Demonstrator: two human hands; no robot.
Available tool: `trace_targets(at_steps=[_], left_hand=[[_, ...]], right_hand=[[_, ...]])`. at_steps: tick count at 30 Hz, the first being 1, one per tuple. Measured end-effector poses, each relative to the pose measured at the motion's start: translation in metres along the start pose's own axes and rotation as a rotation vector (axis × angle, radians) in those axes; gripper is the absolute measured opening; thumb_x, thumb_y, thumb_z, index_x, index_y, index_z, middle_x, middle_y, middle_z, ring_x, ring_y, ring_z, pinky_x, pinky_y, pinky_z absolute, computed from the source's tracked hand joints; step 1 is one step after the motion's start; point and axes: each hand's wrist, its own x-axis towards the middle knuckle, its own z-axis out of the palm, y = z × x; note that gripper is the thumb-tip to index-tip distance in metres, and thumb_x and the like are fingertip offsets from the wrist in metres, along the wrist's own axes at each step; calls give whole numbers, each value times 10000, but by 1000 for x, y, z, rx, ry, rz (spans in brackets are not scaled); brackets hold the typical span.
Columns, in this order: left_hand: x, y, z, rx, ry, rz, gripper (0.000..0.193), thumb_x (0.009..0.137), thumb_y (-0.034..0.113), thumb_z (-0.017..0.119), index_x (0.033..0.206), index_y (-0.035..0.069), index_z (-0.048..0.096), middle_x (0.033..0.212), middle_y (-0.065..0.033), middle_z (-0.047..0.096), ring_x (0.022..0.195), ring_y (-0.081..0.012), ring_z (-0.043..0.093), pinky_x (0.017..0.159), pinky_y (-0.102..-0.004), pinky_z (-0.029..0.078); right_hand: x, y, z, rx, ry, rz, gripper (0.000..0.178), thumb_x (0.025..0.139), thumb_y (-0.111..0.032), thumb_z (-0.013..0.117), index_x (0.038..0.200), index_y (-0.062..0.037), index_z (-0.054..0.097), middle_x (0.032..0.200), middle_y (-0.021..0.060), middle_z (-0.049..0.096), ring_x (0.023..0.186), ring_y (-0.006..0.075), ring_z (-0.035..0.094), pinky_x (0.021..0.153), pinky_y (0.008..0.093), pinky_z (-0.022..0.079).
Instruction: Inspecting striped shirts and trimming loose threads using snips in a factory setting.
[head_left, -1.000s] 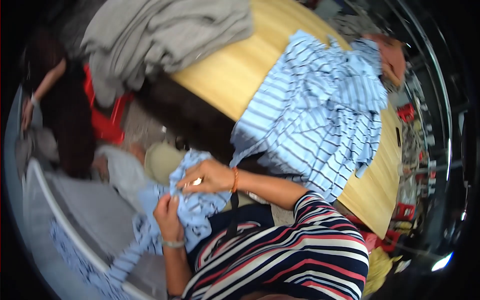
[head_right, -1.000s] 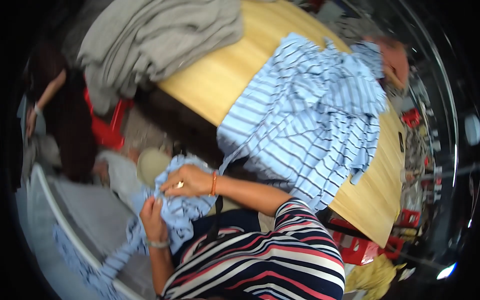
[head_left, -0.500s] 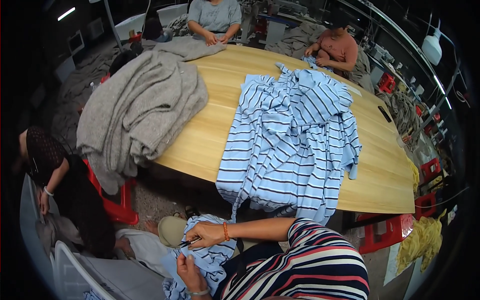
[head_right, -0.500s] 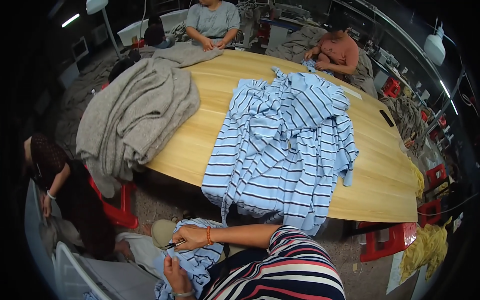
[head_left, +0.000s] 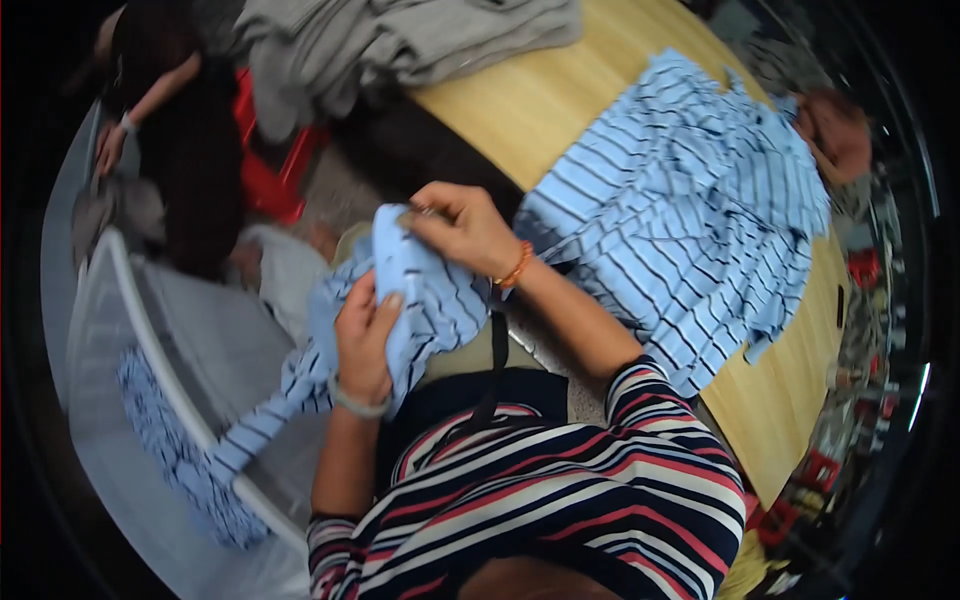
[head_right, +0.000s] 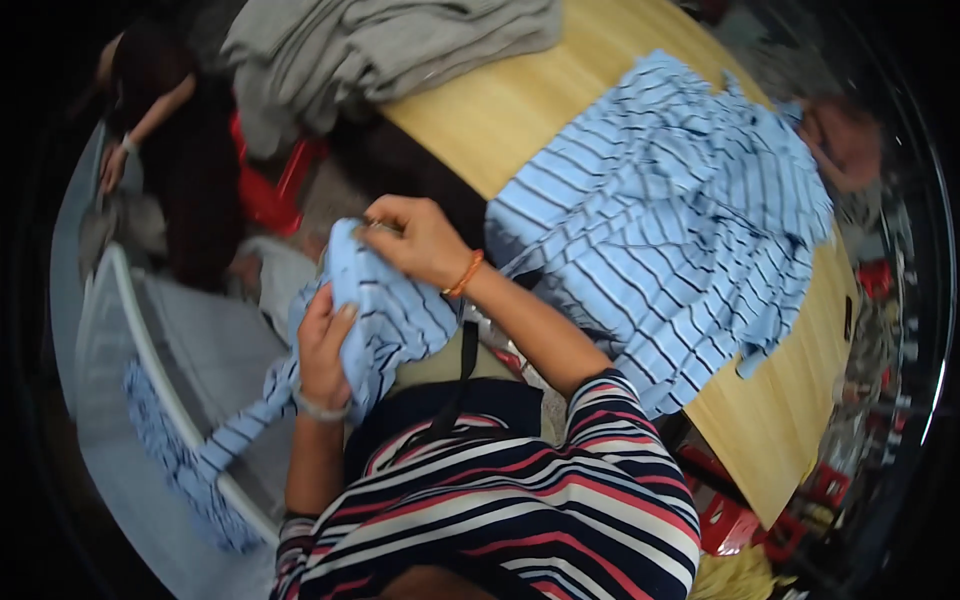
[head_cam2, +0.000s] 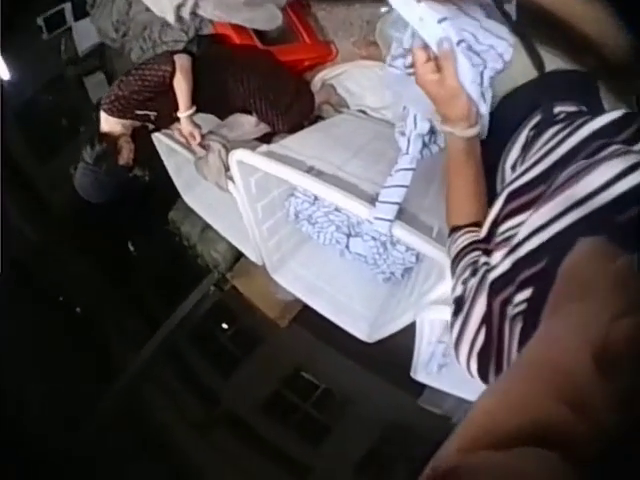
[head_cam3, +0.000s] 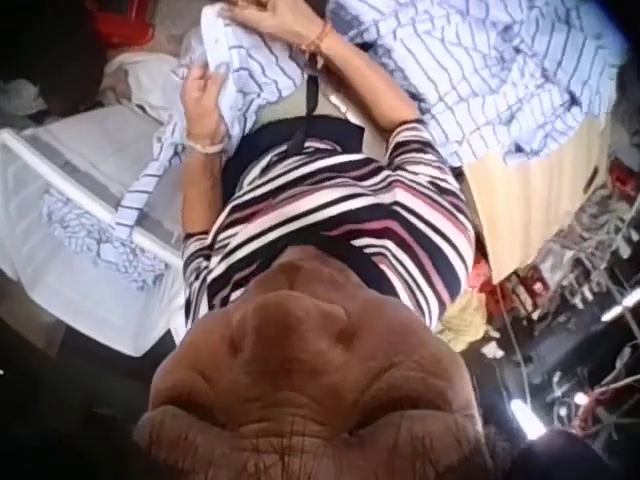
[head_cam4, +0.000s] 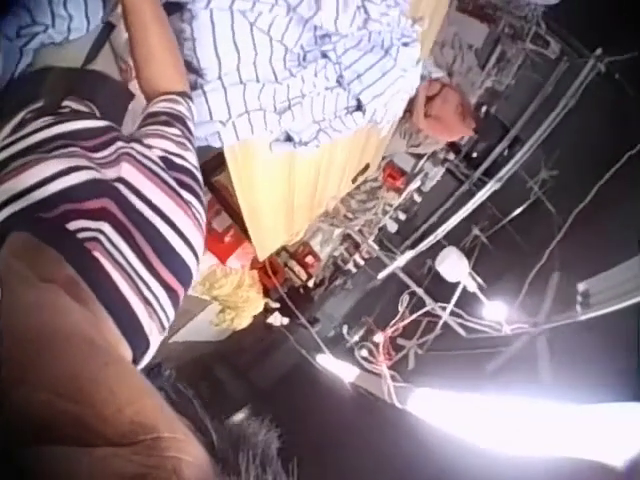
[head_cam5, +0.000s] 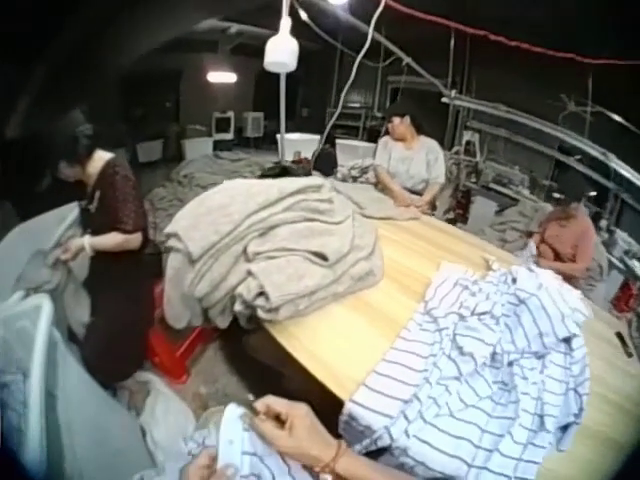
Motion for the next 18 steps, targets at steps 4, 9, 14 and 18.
trace_targets(at_steps=[4,9,14,18], left_hand=[[10,-19,-5,-109,44,-158,315,963,32,561,1270,-41,559,1094,-64,660,954,-97,616,852,-235,486],[12,-28,-10,-142,134,-148,281,986,106,585,1230,-33,594,1011,-49,679,842,-76,631,757,-216,510],[16,-18,-6,-60,160,-70,262,986,129,598,1193,-28,628,985,-36,682,832,-61,617,750,-203,502],[16,-11,-2,-1,160,-7,265,988,140,599,1189,-27,639,989,-31,683,840,-52,603,759,-201,490]], right_hand=[[-14,16,-2,-49,-99,254,164,907,-160,691,876,-14,621,713,-81,523,671,-2,422,563,193,338],[-31,18,-2,-201,-5,58,286,937,-179,655,1154,6,641,814,-11,578,692,42,468,594,238,408],[-38,2,-8,-245,-163,-182,389,847,-66,700,1227,-8,648,774,82,568,670,157,535,607,277,440],[-29,0,-4,-228,-203,-233,388,835,-64,719,1216,-20,663,757,75,575,658,157,545,595,282,443]])
